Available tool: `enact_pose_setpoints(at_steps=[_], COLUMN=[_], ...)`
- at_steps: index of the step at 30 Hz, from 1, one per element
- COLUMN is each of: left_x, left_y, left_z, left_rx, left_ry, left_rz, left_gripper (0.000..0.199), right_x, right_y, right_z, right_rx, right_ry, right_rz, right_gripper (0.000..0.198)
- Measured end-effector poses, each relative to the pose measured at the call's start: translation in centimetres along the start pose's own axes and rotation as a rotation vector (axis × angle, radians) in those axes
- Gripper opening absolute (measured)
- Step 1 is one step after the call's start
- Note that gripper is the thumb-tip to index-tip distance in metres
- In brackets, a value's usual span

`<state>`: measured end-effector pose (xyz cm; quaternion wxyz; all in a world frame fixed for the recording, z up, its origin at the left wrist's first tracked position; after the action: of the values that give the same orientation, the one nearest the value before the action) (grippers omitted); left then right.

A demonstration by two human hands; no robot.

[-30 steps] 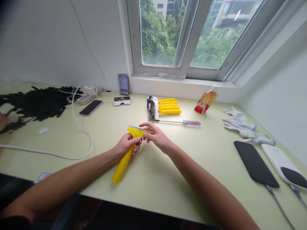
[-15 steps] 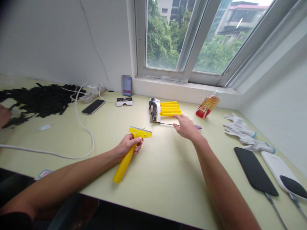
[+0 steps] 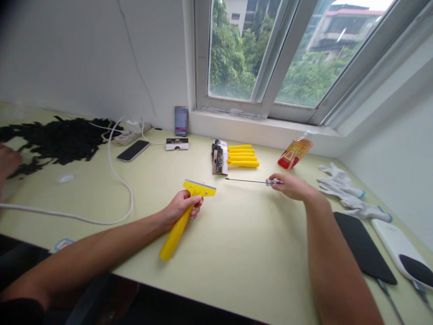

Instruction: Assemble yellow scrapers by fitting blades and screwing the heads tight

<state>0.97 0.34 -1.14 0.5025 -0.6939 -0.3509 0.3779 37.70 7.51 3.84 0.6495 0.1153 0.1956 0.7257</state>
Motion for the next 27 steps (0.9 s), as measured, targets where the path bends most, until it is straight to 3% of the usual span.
enact_pose_setpoints(at_steps=[3, 8, 14, 19, 27], left_x=[0.2, 0.2, 0.2, 0.3, 0.3], left_y=[0.3, 0.4, 0.1, 0.2, 0.3], left_z=[0.1, 0.2, 0.0, 0.0, 0.2], left_rx=[0.008, 0.022, 0.030, 0.034, 0.044], left_ry=[0.009, -0.022, -0.047, -0.051, -0.032], left_rz=[0.001, 0.014, 0.021, 0.020, 0.010], left_gripper=[0.029, 0.030, 0.030, 0.029, 0.028], right_x=[-2.4, -6.7, -8.4, -8.6, -8.8], right_y=[1.9, 6.5, 9.5, 10.3, 10.7], right_z=[3.5, 7.2, 7.0, 6.9, 7.0], right_rx=[0.151, 0.298, 0.091, 0.017, 0.009], right_ry=[0.077, -0.133, -0.040, 0.048, 0.045], right_rz=[0.056, 0.002, 0.164, 0.077, 0.049], right_gripper=[0.035, 0.061, 0.053, 0.046, 0.042])
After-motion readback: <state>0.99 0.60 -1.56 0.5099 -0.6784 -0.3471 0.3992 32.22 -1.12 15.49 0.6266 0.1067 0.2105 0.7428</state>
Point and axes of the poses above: each hand's wrist, its own x-axis towards the middle knuckle, its own z-axis out of the back of the hand, y = z × x, the point moved 2 cm from there along x, towards the middle knuckle, and after that the axes turned 11 degrees about x, right-handed, at the moved point
